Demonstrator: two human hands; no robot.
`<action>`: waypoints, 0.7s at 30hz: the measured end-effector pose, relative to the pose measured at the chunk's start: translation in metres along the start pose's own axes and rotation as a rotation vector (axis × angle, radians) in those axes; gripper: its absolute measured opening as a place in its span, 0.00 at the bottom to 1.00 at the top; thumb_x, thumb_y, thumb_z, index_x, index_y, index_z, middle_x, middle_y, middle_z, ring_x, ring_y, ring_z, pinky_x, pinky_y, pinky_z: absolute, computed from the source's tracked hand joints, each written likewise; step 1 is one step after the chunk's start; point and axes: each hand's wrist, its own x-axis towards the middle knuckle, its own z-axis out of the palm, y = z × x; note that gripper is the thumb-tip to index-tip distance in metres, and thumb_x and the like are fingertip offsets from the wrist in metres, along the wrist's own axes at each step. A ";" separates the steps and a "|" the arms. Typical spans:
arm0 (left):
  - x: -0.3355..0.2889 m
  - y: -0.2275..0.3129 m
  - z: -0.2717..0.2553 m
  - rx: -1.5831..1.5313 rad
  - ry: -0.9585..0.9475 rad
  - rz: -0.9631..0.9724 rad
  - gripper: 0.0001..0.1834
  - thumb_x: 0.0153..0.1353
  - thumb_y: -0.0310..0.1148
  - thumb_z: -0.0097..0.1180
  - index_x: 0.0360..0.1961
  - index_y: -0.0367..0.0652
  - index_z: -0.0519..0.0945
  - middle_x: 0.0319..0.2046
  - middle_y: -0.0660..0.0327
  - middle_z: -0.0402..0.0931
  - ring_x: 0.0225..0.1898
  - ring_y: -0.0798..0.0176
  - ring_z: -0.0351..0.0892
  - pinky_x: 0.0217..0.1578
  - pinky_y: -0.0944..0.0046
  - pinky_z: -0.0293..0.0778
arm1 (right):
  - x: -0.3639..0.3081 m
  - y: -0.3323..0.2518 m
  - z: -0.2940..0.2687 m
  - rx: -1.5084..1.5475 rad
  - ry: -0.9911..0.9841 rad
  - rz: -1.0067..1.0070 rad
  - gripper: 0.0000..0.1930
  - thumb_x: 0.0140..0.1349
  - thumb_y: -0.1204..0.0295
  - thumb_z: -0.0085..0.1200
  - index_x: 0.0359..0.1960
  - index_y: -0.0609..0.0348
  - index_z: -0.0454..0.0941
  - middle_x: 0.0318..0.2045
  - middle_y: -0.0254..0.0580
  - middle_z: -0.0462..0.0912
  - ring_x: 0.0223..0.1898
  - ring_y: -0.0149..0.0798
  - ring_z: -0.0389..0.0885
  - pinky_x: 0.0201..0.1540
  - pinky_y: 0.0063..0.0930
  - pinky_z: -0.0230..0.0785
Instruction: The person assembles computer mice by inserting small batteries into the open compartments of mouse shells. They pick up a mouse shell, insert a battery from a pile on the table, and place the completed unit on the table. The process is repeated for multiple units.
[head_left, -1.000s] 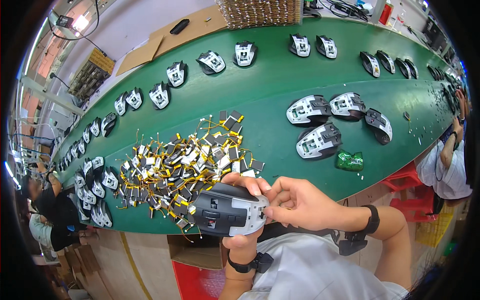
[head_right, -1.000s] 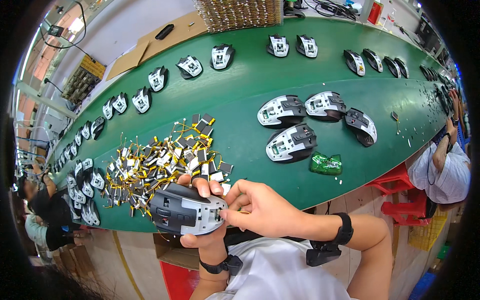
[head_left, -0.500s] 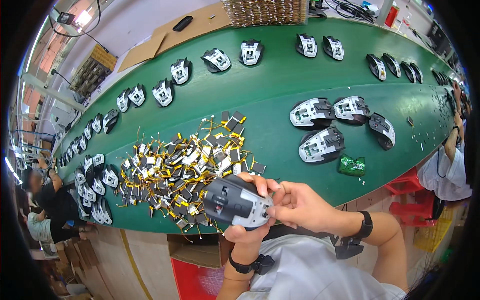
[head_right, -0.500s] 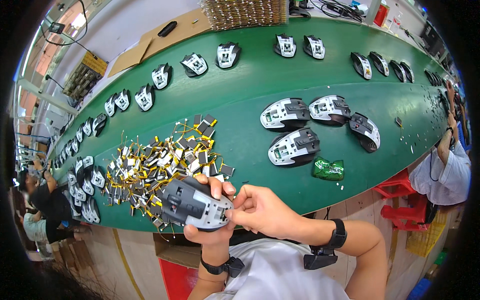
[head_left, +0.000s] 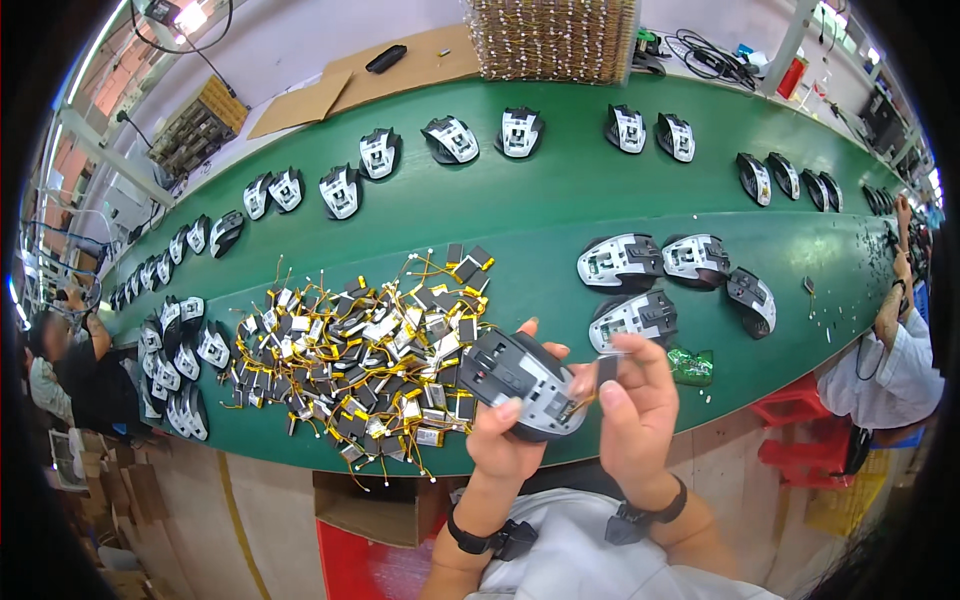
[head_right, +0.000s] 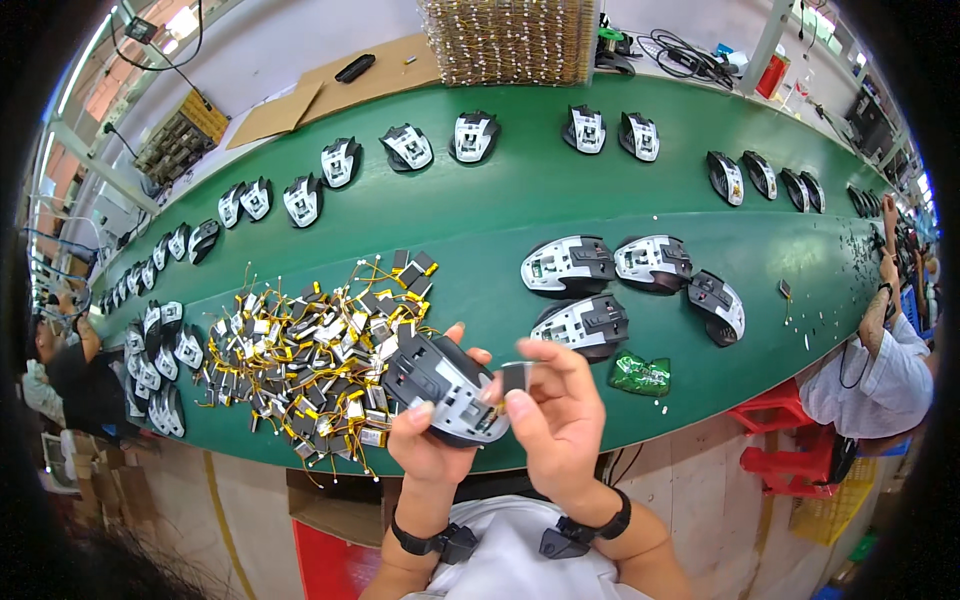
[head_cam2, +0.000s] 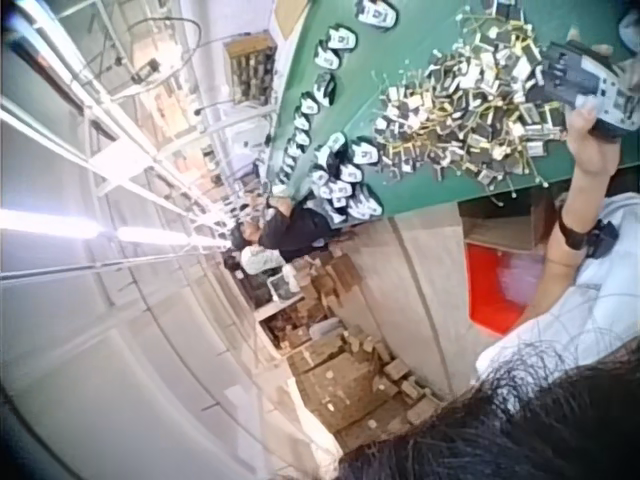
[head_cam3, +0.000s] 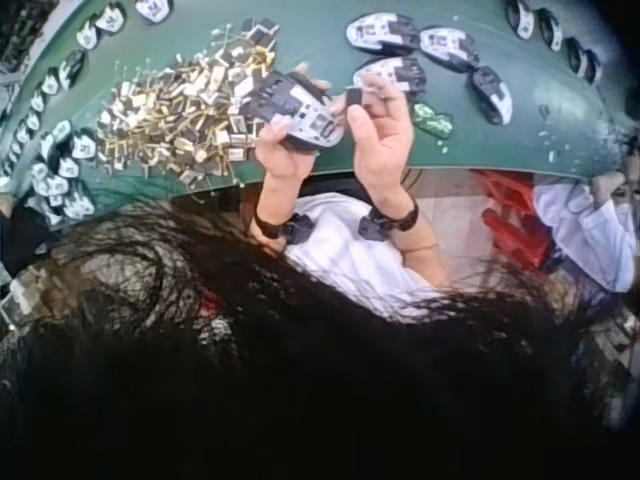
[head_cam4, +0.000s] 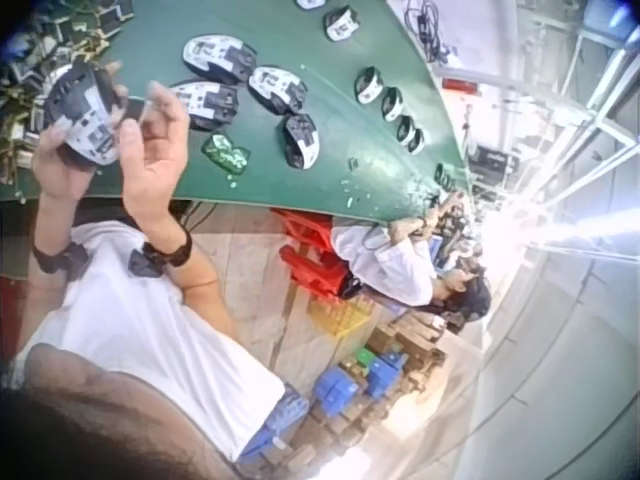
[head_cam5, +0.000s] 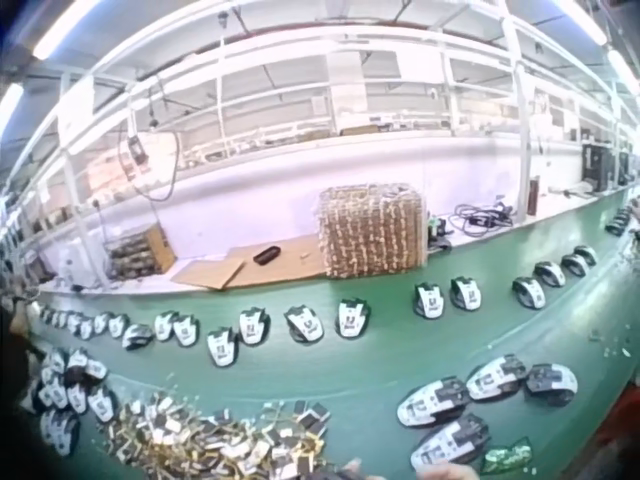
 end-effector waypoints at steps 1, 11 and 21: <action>0.000 0.003 -0.001 -0.028 0.018 -0.007 0.47 0.48 0.42 0.57 0.69 0.37 0.56 0.55 0.47 0.70 0.57 0.41 0.73 0.57 0.40 0.72 | -0.003 -0.001 0.004 0.018 0.018 0.052 0.21 0.63 0.80 0.54 0.57 0.67 0.66 0.41 0.46 0.82 0.41 0.33 0.81 0.46 0.27 0.73; -0.004 0.013 0.007 -0.072 0.226 -0.020 0.37 0.54 0.46 0.51 0.62 0.33 0.66 0.49 0.46 0.75 0.51 0.40 0.77 0.53 0.44 0.74 | 0.011 -0.008 -0.016 -1.139 -0.466 -0.709 0.21 0.43 0.81 0.62 0.45 0.61 0.83 0.36 0.40 0.78 0.32 0.39 0.80 0.32 0.28 0.75; -0.004 0.015 0.012 -0.083 0.189 -0.096 0.36 0.54 0.47 0.50 0.59 0.30 0.69 0.46 0.46 0.77 0.46 0.41 0.79 0.49 0.45 0.77 | 0.025 -0.026 -0.024 -1.076 -0.694 -0.896 0.20 0.43 0.78 0.59 0.43 0.67 0.83 0.37 0.43 0.78 0.32 0.39 0.81 0.34 0.28 0.79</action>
